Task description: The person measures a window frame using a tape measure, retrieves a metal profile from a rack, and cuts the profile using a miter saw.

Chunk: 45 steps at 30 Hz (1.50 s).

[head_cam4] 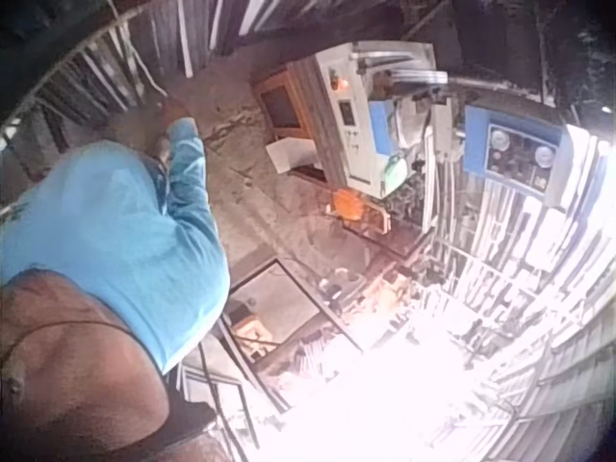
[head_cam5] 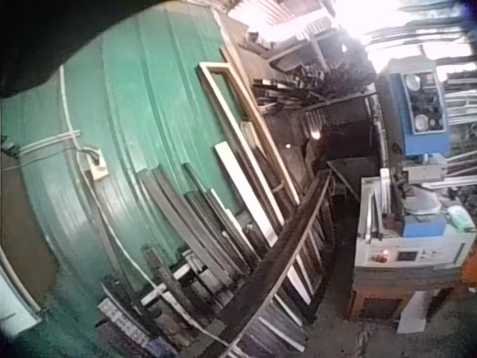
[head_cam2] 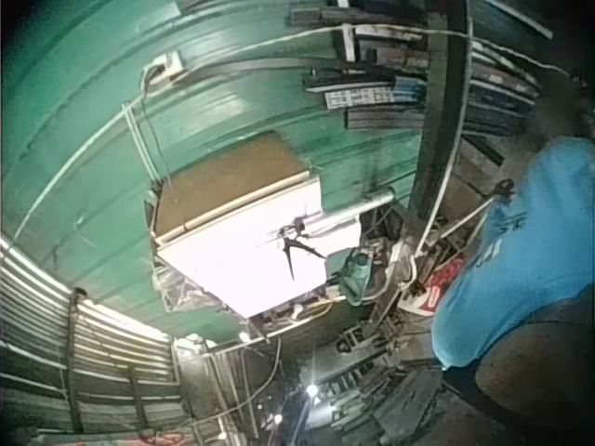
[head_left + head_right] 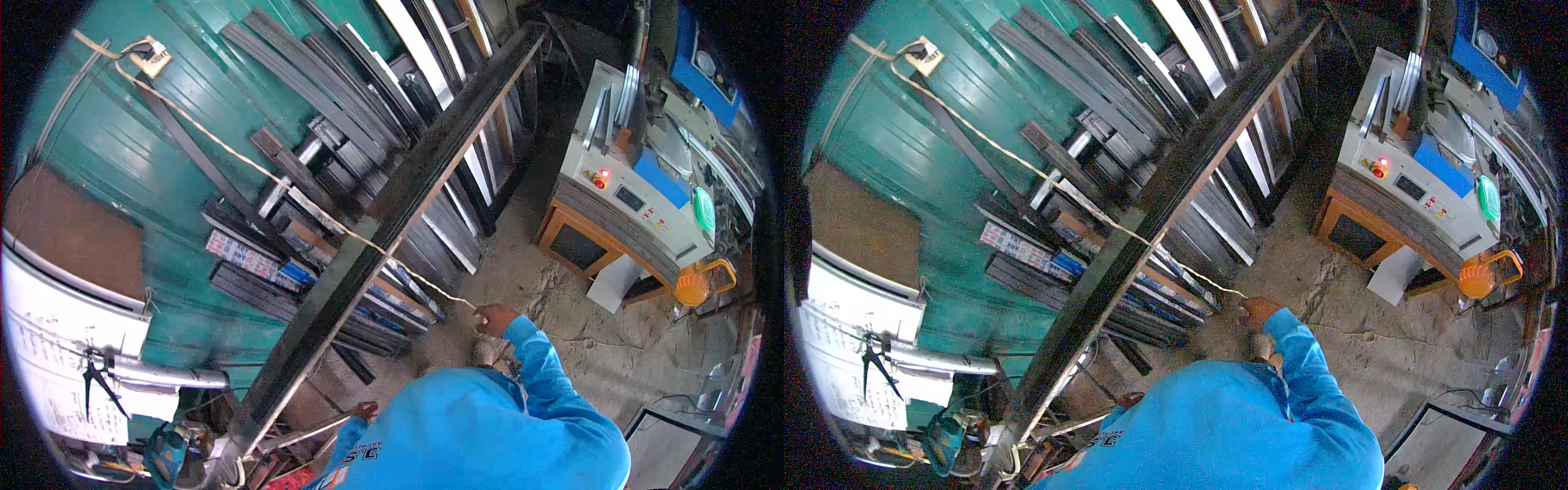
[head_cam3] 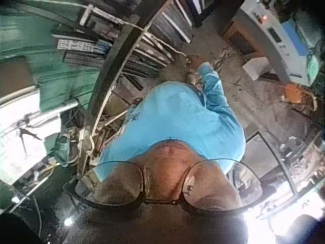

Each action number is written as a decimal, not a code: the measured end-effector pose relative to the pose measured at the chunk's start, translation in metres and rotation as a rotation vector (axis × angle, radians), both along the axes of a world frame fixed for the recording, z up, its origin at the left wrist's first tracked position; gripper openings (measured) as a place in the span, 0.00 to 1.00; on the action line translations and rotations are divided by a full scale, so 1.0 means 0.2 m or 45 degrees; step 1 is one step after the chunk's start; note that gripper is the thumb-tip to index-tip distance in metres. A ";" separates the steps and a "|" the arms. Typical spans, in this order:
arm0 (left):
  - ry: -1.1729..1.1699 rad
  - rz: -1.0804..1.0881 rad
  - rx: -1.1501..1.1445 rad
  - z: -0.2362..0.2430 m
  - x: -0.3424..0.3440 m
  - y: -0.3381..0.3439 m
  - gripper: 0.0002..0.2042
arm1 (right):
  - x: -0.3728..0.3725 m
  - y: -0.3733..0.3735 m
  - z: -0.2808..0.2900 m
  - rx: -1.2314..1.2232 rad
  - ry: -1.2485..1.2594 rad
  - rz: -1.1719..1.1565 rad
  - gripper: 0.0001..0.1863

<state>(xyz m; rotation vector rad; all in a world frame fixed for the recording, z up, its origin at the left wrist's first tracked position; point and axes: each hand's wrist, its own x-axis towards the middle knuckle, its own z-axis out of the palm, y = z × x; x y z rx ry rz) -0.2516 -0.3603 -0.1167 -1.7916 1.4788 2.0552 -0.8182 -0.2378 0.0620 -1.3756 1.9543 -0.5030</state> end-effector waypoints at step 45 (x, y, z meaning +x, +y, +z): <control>-0.478 -0.810 -0.471 0.08 0.00 0.15 0.16 | -0.12 -0.22 -0.12 -0.062 -0.132 0.204 0.27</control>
